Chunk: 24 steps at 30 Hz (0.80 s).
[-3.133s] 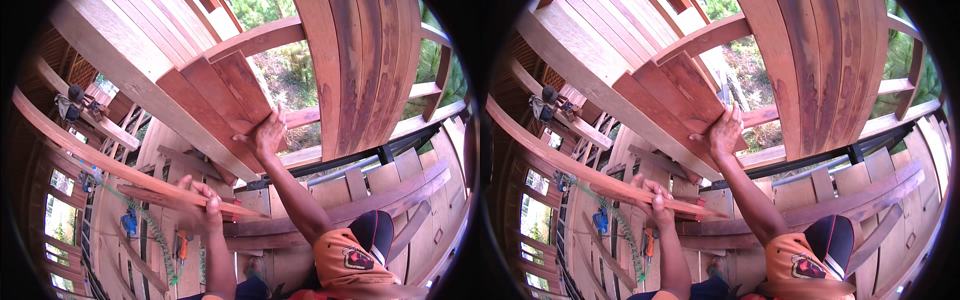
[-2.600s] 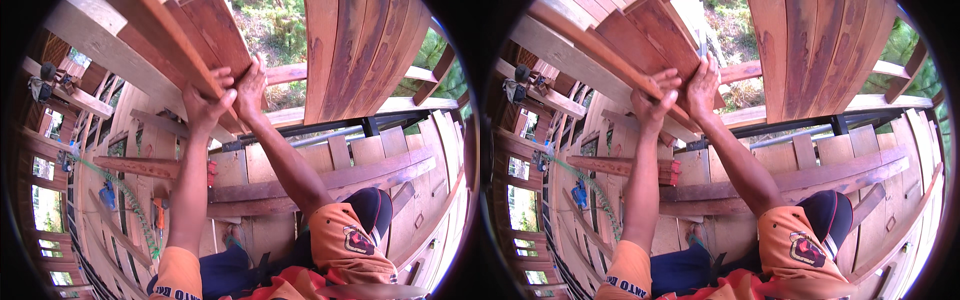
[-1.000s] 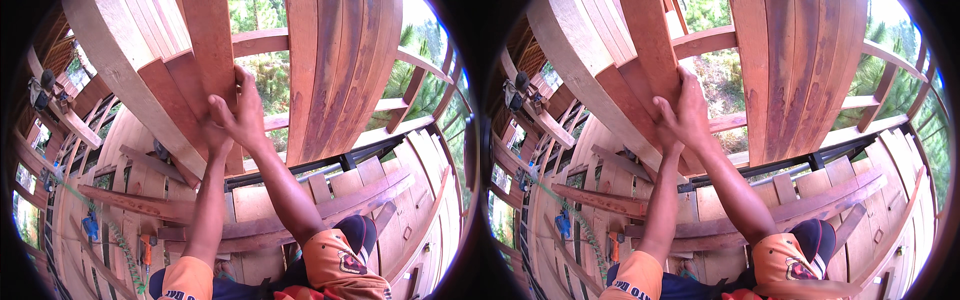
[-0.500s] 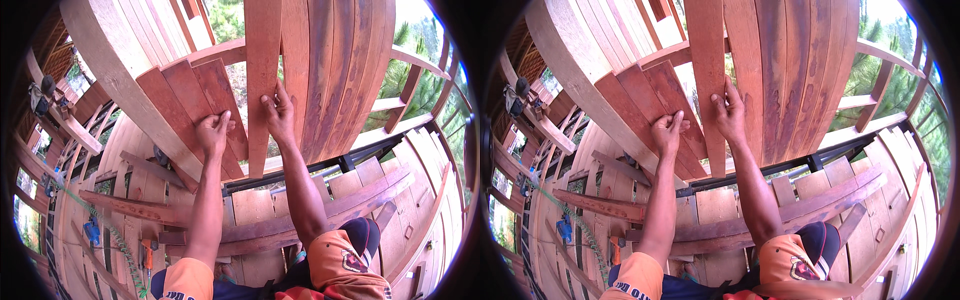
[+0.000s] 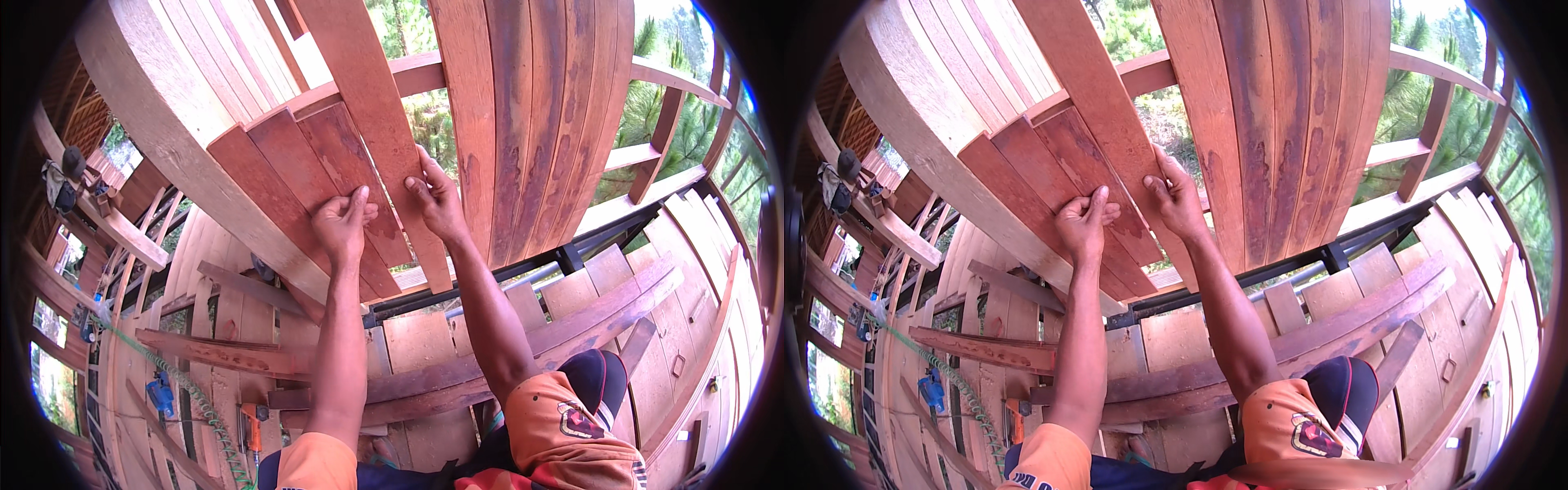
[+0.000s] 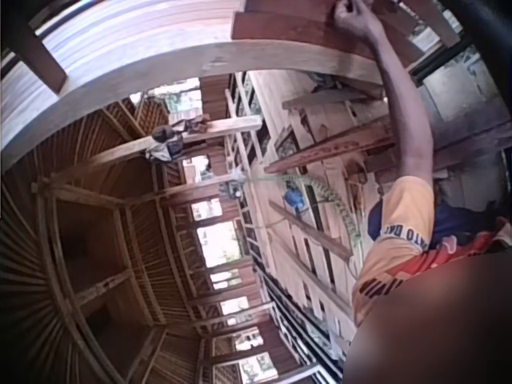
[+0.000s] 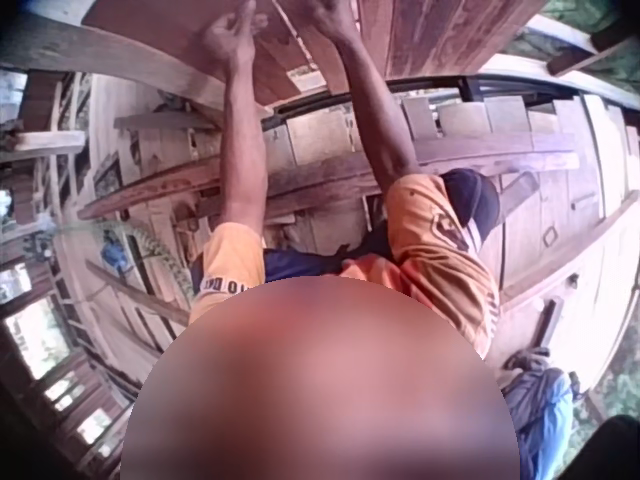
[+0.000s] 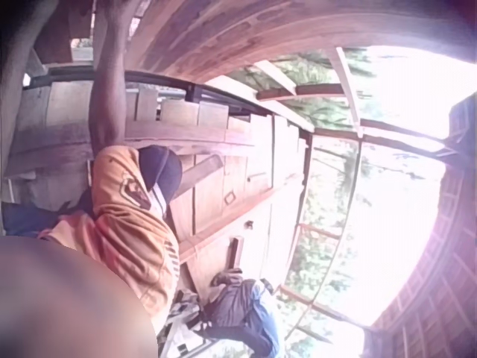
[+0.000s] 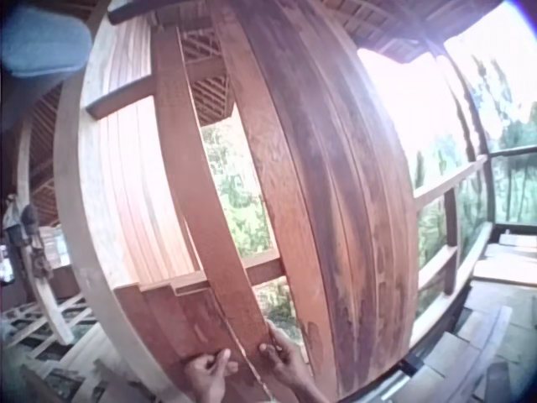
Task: The person installs wooden planks onto a curved wooden structure, likely a roof or ceiling. They position the planks by hand, align them with existing pieces, and secure them using a nail gun. The person also uses a hammer to adjust the fit of the planks.
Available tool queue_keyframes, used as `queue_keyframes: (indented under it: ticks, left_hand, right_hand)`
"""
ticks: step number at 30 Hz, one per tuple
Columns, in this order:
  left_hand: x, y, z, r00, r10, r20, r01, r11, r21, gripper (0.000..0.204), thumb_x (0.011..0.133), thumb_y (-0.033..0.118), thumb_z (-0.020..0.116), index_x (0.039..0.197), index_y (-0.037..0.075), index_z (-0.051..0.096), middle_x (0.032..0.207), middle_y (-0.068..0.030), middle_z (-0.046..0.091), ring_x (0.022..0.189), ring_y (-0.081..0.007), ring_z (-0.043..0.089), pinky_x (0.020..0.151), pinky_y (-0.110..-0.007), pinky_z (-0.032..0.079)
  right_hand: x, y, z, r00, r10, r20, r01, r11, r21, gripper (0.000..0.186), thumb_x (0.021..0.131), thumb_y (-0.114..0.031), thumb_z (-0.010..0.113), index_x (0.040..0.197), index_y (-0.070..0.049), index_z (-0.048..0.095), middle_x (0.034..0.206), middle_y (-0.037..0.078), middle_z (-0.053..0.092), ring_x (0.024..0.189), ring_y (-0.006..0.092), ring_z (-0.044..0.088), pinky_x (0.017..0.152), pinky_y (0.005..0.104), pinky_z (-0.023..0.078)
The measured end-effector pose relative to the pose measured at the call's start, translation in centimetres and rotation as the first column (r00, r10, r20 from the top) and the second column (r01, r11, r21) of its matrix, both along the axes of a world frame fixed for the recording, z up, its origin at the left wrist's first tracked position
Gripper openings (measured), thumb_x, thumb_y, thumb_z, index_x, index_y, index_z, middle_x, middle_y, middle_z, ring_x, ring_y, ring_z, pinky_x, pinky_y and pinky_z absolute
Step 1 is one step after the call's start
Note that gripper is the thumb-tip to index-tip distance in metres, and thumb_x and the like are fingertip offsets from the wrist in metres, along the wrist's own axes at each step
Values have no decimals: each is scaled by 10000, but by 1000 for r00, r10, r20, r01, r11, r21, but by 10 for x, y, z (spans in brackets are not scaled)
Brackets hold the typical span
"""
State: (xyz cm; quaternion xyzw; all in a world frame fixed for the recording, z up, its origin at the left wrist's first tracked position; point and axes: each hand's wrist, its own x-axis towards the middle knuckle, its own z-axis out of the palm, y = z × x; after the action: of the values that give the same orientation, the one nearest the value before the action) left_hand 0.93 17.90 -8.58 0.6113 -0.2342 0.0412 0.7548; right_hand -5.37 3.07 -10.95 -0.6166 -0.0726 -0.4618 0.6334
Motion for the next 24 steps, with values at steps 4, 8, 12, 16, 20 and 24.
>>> queue_keyframes:
  ticks: [4, 8, 12, 16, 20, 24]
  left_hand:
    - [-2, -1, 1, 999, 39, -13, -39, 999, 38, 281, 892, 176, 729, 745, -49, 650, 675, -136, 687, 554, -142, 646, 545, -258, 556]
    - [4, 3, 0, 998, 58, -4, -57, 996, 73, 287, 902, 190, 717, 767, -54, 647, 686, -149, 689, 566, -161, 659, 557, -278, 573]
    - [3, 0, 1, 998, 55, 36, -58, 995, 77, 295, 912, 199, 707, 769, -51, 641, 709, -171, 694, 588, -189, 683, 574, -298, 594]
    - [4, -3, 2, 999, 10, 32, -11, 999, 53, 294, 909, 187, 709, 762, -55, 634, 713, -170, 694, 594, -187, 683, 574, -294, 597]
    - [9, 7, 7, 1000, 15, -15, -14, 998, 55, 283, 888, 167, 733, 751, -67, 651, 682, -135, 685, 564, -157, 660, 557, -276, 578]
    - [8, 5, -1, 999, -33, -3, 33, 998, 59, 278, 873, 190, 752, 767, -55, 673, 689, -123, 693, 568, -134, 663, 529, -244, 545]
  right_hand:
    - [5, 5, -10, 992, -125, -20, 124, 991, -59, 528, 913, 6, 582, 1423, -4, 447, 1387, 197, 533, 1308, 237, 487, 1062, 335, 379]
    - [5, 22, -2, 938, -347, 8, 342, 919, -196, 557, 909, -7, 546, 1445, -24, 396, 1324, 250, 537, 1249, 385, 516, 1047, 408, 392]
    - [9, 28, -5, 909, -415, -40, 402, 897, -184, 627, 890, -78, 593, 1448, 9, 321, 1332, 285, 499, 1229, 440, 494, 1031, 462, 384]
    - [3, 29, -15, 802, -592, -76, 509, 745, -431, 869, 821, -195, 712, 1479, 14, 184, 1353, 289, 409, 1246, 438, 431, 1045, 492, 345]
    - [5, 43, -21, 808, -585, -67, 504, 746, -434, 941, 776, -211, 772, 1452, 43, 168, 1359, 302, 379, 1256, 444, 418, 1041, 502, 347]
    - [9, 33, -45, 853, -505, -134, 421, 817, -394, 960, 707, -227, 842, 1392, 59, 232, 1280, 290, 421, 1158, 456, 479, 982, 486, 401]
